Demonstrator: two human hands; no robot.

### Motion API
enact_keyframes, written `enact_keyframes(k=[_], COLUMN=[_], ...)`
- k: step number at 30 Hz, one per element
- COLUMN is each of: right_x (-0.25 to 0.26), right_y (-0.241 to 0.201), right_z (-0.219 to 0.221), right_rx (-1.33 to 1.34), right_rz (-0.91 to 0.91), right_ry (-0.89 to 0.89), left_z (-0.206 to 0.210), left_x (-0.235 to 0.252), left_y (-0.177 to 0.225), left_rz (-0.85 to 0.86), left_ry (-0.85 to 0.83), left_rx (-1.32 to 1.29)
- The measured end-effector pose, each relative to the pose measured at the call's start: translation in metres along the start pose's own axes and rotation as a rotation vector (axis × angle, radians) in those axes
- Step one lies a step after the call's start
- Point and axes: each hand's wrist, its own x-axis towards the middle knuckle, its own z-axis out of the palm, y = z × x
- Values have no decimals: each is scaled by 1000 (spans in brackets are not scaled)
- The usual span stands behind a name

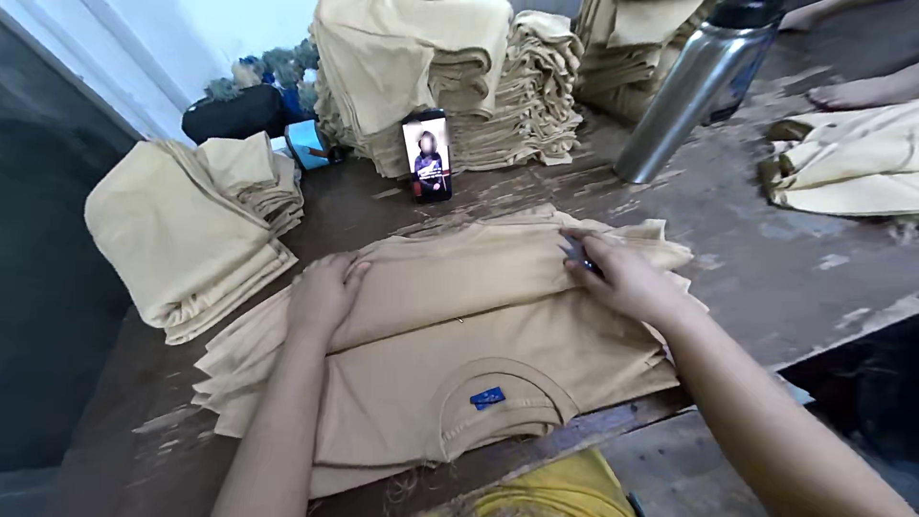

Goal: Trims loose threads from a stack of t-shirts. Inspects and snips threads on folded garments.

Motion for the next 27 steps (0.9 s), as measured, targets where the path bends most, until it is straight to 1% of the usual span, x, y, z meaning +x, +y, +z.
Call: enact_keyframes(k=[1, 3, 4, 5, 6, 7, 8, 9, 10, 12, 13, 14, 15, 16, 18, 19, 20, 23, 25, 27], right_x=[-8, -33, -47, -62, -77, -91, -102, -112, -119, -126, -128, -129, -131, -133, -139, -141, -143, -145, -146, -145], right_y=[0, -8, -14, -20, -25, -30, -34, -38, -41, -48, -50, -52, -53, -54, -54, -55, -56, -55, -55, -56], right_z=[2, 5, 5, 5, 4, 3, 4, 5, 5, 0, -4, -7, -11, -15, -22, -23, -23, -18, -13, -8], right_rx=[26, 45, 65, 108, 177, 266, 340, 374, 361, 292, 261, 251, 253, 265, 295, 292, 270, 145, 79, 28], right_rz=[-16, -23, -24, -23, -21, -25, -26, -23, -24, -36, -47, -58, -67, -76, -98, -107, -110, -103, -108, -129], right_ry=[44, 143, 194, 230, 224, 188, 151, 126, 119, 119, 120, 118, 119, 124, 138, 144, 150, 160, 171, 190], left_z=[1, 2, 0, -5, -9, -11, -10, -5, 1, 21, 31, 41, 49, 53, 56, 57, 60, 69, 71, 73], left_x=[0, -10, -19, -31, -45, -63, -85, -108, -130, -163, -173, -177, -178, -177, -170, -166, -161, -151, -149, -149], left_y=[-5, -7, -2, 8, 24, 45, 69, 94, 120, 163, 179, 190, 197, 202, 205, 206, 207, 213, 215, 211], left_rz=[10, 67, 98, 130, 172, 218, 266, 310, 367, 510, 567, 600, 599, 558, 432, 381, 342, 259, 262, 301], left_ry=[35, 204, 282, 323, 339, 313, 238, 106, -10, -190, -209, -184, -136, -74, 32, 75, 132, 249, 256, 228], left_rx=[-48, -42, 2, 34, 38, 14, -29, -106, -175, -259, -288, -324, -411, -557, -928, -1067, -1149, -1230, -1308, -1368])
